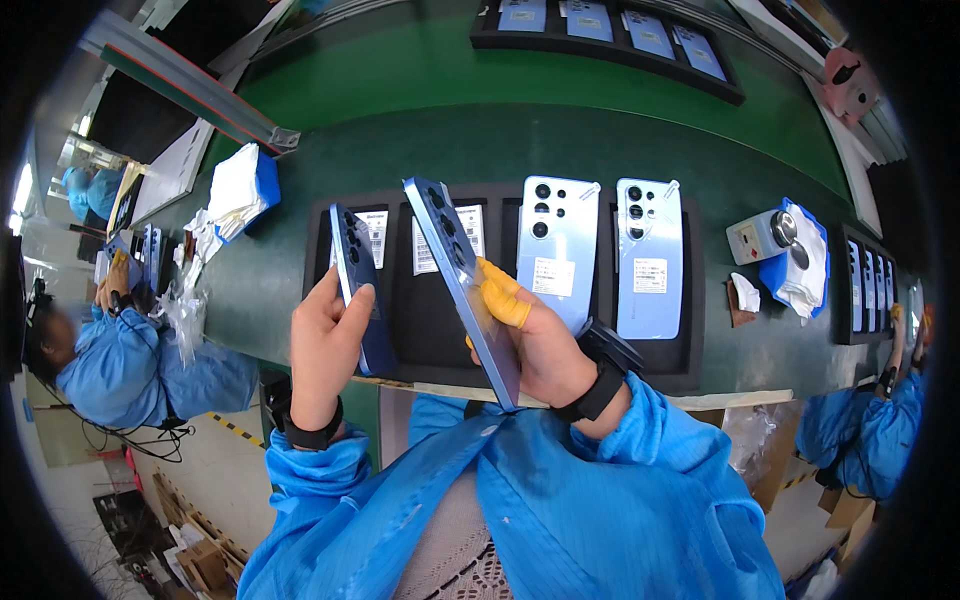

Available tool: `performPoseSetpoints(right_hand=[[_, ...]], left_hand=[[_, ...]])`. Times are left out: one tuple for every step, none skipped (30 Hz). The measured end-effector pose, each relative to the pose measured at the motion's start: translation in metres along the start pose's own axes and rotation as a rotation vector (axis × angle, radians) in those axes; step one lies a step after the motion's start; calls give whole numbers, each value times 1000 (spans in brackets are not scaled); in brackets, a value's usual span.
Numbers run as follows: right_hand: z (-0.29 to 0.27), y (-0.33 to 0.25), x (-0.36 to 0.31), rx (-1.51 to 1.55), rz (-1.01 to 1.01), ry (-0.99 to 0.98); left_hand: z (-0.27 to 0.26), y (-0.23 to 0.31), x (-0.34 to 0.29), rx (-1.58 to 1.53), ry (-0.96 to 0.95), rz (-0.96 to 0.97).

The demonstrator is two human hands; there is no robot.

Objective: Cleaning the back panels and camera lenses of multiple smartphones on an assembly line using a cloth and liquid.

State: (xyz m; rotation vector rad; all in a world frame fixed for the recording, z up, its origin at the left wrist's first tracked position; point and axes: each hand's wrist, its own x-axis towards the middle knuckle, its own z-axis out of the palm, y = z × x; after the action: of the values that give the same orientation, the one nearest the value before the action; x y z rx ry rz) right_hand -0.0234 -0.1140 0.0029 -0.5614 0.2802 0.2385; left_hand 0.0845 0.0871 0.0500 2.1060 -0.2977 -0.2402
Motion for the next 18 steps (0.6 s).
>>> performPoseSetpoints(right_hand=[[0,0,0,1,8,-8],[0,1,0,2,-8,-7],[-1,1,0,3,-22,-8],[-1,1,-1,18,-34,-19],[0,1,-1,-3,-41,-17],[-3,0,-1,29,-33,-46],[-4,1,-1,62,-26,-74],[-5,2,-1,60,-23,-81],[-5,3,-2,2,-55,27],[-4,4,-2,-57,-90,134],[0,3,-3,-59,-90,126],[7,0,-6,-202,-169,163],[12,-2,-8,-343,-251,200],[16,-2,-7,-388,-326,209],[15,-2,-7,-387,-341,207],[11,-3,-8,-456,-449,219],[9,-3,-9,-524,-552,229],[7,-5,-11,-530,-575,205]], left_hand=[[0,0,1,5,8,-5],[0,0,0,-15,-5,-11],[0,0,0,-35,-18,-16],[-2,6,-1,-48,-61,-52],[-1,10,-2,-23,-31,-42],[-2,13,-3,29,-6,-34],[-4,16,-3,81,18,-26],[-4,10,-1,195,79,29],[-7,10,1,197,86,29],[-12,9,4,264,60,32],[-18,9,6,333,36,35],[-24,2,9,344,16,7],[-25,-10,10,346,24,11],[-27,-24,8,213,109,81],[-27,-29,8,77,177,160],[-27,-30,3,18,153,85],[-27,-31,-1,21,154,94],[-26,-34,-3,-163,168,140]])
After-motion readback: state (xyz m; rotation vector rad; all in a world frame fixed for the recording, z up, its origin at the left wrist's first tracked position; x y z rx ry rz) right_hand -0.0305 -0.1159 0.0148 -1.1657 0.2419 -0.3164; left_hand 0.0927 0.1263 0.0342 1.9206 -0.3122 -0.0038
